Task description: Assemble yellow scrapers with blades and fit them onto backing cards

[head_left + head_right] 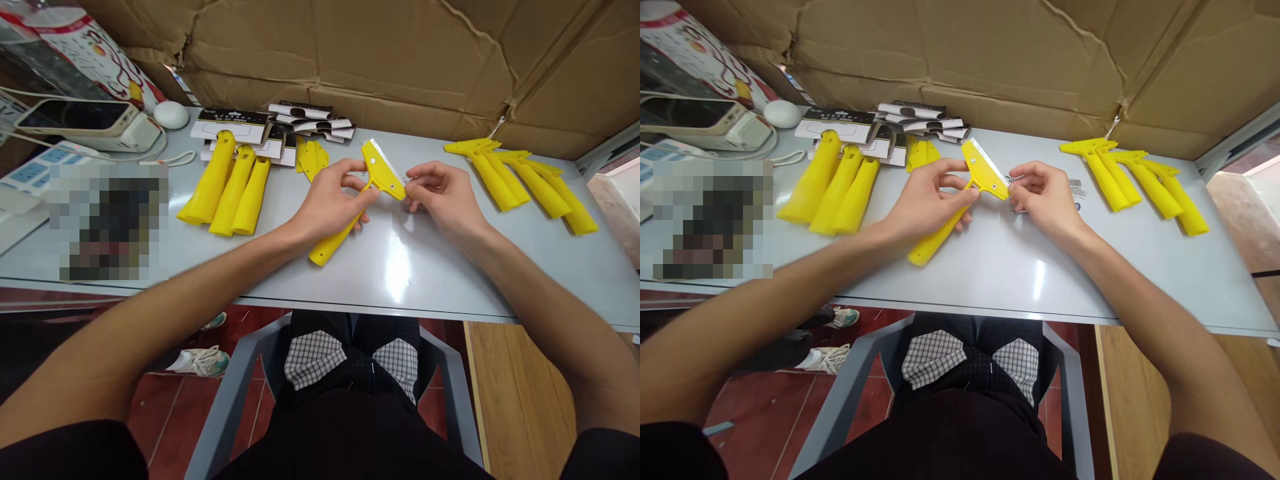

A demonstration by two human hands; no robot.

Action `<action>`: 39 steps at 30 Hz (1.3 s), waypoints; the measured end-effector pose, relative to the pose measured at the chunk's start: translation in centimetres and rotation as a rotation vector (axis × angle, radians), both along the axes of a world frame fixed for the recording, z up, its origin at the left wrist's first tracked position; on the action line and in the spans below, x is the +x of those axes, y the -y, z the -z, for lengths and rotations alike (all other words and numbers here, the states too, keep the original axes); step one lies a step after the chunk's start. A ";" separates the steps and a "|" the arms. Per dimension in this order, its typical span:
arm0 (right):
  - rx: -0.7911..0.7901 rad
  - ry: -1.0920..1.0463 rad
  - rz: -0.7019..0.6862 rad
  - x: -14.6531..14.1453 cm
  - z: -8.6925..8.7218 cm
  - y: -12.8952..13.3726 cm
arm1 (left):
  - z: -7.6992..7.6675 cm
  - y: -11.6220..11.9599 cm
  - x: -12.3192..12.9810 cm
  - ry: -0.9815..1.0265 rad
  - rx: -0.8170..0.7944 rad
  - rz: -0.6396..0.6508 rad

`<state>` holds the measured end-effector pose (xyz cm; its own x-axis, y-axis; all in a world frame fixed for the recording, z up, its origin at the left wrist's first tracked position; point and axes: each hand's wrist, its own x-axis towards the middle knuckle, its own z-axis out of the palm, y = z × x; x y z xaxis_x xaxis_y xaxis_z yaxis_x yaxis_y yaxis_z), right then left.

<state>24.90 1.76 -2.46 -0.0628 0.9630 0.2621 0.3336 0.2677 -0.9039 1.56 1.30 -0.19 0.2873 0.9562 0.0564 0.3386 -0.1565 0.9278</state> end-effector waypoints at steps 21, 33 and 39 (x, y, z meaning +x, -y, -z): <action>0.305 0.333 0.104 1.6 -1.2 -0.4 | -0.6 -0.1 -1.6 -0.577 0.517 0.120; 0.404 0.760 0.011 4.4 -0.2 -2.1 | 0.0 -1.0 -1.6 -0.603 0.465 0.064; 0.350 0.803 0.017 2.8 0.2 -2.3 | 0.2 -1.3 -1.5 -0.558 0.438 0.054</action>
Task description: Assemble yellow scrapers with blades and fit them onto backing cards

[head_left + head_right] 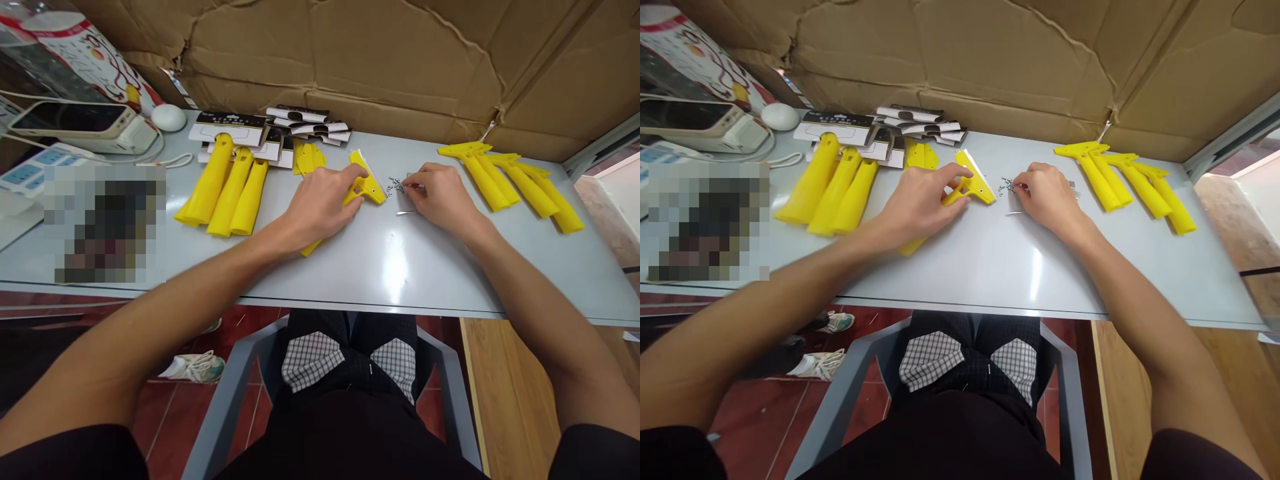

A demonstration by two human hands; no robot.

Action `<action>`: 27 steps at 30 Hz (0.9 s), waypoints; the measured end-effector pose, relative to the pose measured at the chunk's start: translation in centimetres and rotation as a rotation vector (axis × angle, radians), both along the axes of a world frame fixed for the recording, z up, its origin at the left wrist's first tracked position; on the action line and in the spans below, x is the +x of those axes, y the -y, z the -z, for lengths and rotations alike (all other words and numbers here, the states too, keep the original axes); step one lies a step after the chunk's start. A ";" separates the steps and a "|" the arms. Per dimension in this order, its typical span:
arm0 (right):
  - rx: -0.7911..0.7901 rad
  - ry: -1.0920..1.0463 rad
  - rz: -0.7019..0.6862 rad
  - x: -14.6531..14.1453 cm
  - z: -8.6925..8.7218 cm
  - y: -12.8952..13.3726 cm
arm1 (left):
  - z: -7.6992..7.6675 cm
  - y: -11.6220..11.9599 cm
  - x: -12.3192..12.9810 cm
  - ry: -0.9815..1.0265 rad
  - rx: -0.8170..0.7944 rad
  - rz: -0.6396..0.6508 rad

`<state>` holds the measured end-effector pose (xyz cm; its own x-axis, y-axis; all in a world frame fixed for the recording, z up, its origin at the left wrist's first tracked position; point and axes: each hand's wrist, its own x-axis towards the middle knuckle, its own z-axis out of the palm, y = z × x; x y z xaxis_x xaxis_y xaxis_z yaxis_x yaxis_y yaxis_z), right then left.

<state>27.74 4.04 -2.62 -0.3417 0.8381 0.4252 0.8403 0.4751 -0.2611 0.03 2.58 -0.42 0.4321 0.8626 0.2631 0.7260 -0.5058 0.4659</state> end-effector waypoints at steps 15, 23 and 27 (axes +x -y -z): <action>-0.112 0.102 0.047 -1.1 -1.6 0.6 | -1.9 0.8 0.4 -0.283 -0.009 -0.062; -0.117 0.090 0.040 -1.2 -1.4 0.6 | -1.6 1.0 0.3 -0.305 0.012 0.003; -0.117 0.092 0.021 -1.4 -1.3 0.7 | -1.2 0.8 0.1 -0.318 0.038 0.039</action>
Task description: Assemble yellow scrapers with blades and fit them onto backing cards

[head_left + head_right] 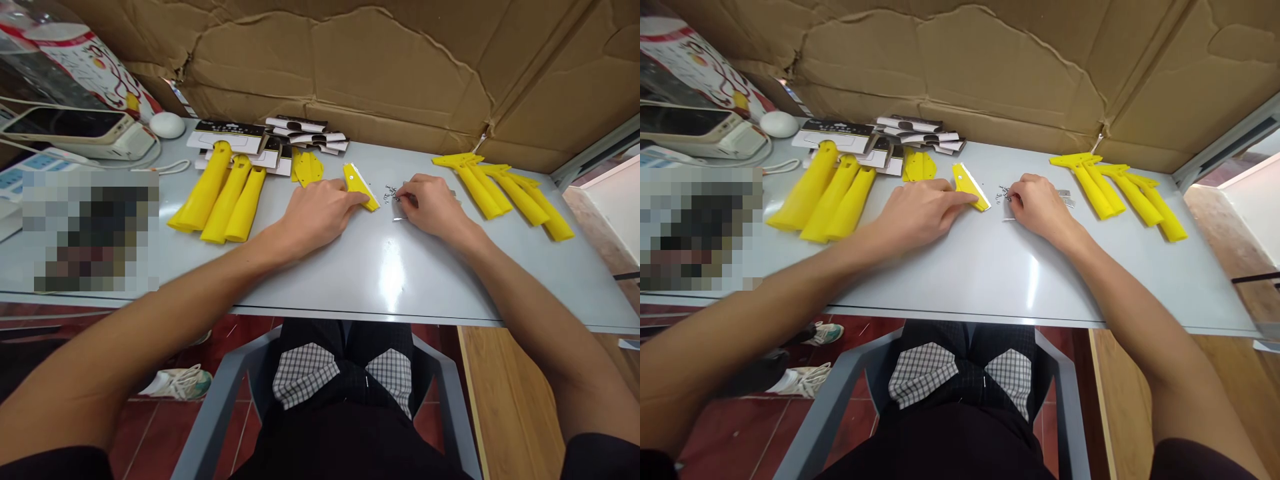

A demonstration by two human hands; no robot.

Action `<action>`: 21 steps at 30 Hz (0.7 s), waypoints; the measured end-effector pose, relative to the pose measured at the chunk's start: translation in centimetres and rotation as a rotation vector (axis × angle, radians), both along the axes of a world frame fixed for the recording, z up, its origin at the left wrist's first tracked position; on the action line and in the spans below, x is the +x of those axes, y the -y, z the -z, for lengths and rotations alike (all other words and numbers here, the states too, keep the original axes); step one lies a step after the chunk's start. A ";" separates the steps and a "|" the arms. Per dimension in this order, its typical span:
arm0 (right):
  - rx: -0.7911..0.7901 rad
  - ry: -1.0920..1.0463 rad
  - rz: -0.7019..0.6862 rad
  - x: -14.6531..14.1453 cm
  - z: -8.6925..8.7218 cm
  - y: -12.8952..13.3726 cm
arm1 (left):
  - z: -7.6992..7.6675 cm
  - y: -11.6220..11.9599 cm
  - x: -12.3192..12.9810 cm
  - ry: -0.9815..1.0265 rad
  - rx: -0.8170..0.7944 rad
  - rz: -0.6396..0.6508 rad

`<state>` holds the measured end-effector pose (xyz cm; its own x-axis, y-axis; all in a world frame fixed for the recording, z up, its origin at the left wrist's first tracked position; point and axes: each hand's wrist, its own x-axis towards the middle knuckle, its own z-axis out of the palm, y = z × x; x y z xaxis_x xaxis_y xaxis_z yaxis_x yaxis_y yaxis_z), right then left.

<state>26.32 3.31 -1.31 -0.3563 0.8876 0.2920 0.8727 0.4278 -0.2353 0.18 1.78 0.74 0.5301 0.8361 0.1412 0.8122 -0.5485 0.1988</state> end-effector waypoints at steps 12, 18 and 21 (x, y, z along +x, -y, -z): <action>0.012 0.040 0.009 0.6 0.2 -0.3 | 0.0 -1.1 -0.7 0.338 0.026 0.116; 0.109 -0.097 -0.033 0.9 0.3 -0.4 | -0.7 -1.6 -0.7 1.014 -0.533 0.090; 0.170 -0.250 -0.077 0.8 0.2 -0.1 | -0.3 -1.6 -0.3 1.122 -0.920 0.059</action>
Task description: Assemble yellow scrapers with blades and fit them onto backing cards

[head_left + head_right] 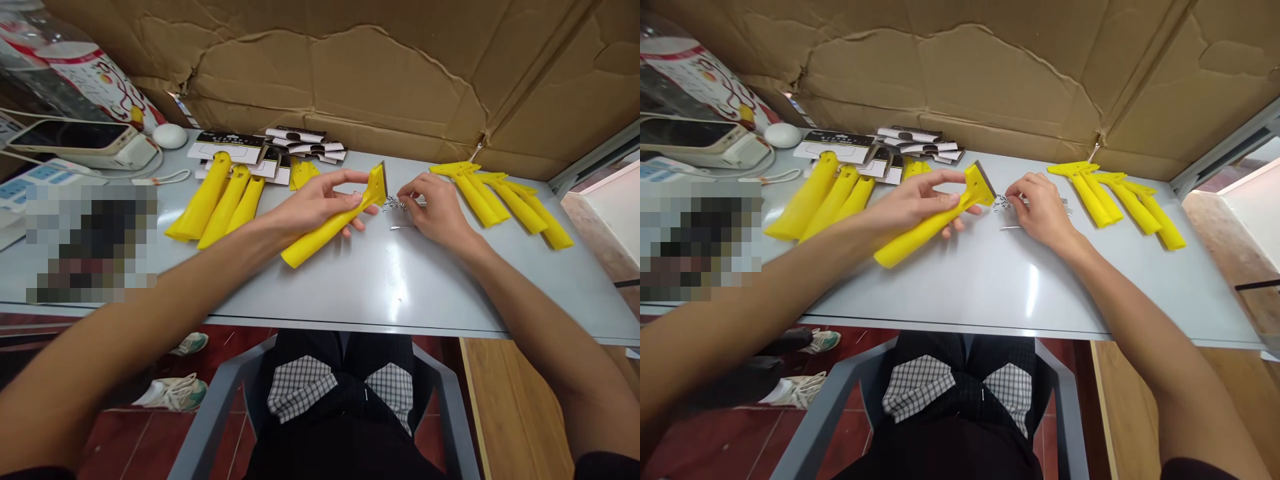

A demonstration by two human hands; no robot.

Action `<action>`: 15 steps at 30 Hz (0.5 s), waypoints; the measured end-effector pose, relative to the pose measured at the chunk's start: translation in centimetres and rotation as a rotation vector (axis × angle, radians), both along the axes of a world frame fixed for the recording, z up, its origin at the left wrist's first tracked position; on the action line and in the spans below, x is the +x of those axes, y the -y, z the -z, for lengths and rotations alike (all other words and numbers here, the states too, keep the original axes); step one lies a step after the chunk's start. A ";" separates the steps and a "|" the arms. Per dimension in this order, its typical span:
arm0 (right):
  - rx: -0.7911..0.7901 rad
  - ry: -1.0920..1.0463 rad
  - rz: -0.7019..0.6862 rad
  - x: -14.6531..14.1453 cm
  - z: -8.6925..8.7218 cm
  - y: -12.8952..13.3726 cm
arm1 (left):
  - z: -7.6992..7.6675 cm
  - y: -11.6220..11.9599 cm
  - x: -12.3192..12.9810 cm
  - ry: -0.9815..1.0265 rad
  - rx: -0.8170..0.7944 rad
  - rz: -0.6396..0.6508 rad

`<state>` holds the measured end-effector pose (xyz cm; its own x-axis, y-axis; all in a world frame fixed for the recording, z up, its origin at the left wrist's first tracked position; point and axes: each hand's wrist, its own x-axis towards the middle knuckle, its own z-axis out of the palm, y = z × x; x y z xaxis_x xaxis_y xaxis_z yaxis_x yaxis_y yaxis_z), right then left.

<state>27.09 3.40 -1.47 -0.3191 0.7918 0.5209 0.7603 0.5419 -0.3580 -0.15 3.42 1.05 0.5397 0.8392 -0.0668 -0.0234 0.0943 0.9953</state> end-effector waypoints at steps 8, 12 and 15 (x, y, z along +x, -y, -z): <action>-0.070 -0.342 -0.039 -1.2 -1.0 1.8 | 0.5 0.4 0.8 0.139 -0.288 0.060; -0.155 -0.454 -0.088 -2.0 -1.3 2.6 | 0.7 0.8 0.9 0.131 -0.282 0.100; -0.206 -0.487 -0.117 -2.5 -1.2 2.9 | 1.0 1.2 1.0 0.121 -0.250 0.144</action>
